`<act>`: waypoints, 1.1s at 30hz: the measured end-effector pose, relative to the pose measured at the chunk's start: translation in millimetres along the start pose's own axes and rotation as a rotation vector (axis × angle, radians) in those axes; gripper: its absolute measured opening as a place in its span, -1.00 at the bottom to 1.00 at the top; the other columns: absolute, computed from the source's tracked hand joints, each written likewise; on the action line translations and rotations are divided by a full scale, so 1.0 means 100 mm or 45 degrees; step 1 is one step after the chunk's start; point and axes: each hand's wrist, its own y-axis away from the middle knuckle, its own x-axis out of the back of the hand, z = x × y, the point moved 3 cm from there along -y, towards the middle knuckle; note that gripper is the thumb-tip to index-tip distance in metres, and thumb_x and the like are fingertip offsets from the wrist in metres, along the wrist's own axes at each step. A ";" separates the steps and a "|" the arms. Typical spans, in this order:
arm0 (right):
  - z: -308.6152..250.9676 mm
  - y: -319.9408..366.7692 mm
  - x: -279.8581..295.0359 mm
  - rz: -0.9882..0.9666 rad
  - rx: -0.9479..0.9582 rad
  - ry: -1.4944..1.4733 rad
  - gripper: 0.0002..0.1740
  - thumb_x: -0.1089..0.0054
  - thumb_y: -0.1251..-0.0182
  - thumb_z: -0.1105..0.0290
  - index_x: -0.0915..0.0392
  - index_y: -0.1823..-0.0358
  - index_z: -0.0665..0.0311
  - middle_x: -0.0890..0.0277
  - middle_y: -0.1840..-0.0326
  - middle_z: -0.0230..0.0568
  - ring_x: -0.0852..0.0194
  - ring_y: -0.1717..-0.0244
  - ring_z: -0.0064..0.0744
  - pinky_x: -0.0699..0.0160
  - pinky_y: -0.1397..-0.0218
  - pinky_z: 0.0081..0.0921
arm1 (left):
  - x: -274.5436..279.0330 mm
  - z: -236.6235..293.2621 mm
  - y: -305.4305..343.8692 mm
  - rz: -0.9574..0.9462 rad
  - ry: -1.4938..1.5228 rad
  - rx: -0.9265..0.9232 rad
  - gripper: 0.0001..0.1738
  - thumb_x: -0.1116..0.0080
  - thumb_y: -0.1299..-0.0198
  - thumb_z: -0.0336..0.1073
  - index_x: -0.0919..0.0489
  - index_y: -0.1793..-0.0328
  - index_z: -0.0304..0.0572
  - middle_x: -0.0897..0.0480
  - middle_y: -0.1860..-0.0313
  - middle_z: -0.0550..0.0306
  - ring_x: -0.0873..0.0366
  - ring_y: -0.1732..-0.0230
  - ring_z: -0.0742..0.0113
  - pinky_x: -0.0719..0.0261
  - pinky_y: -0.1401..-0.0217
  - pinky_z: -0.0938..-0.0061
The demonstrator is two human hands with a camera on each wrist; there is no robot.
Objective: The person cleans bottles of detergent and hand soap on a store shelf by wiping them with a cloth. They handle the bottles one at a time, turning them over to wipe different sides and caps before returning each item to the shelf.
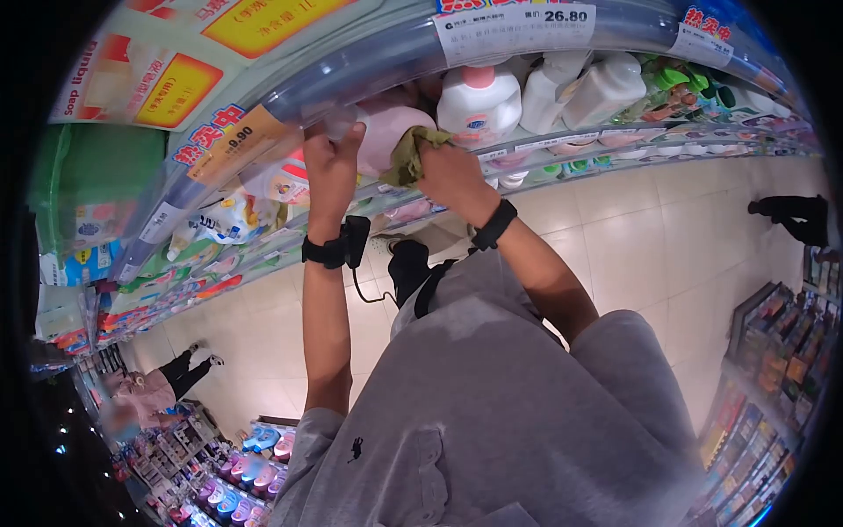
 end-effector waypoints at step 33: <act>-0.01 0.01 -0.06 -0.087 0.037 0.140 -0.47 -0.12 -0.05 0.39 -0.42 -0.10 0.45 -0.62 0.35 0.17 -0.63 0.22 0.18 -0.60 0.21 0.02 | 0.06 -0.13 0.05 -0.008 0.049 -0.009 -0.75 -0.24 -0.25 -0.34 -0.58 0.03 -0.36 -0.60 0.44 0.09 -0.42 0.55 0.40 -0.36 0.48 0.46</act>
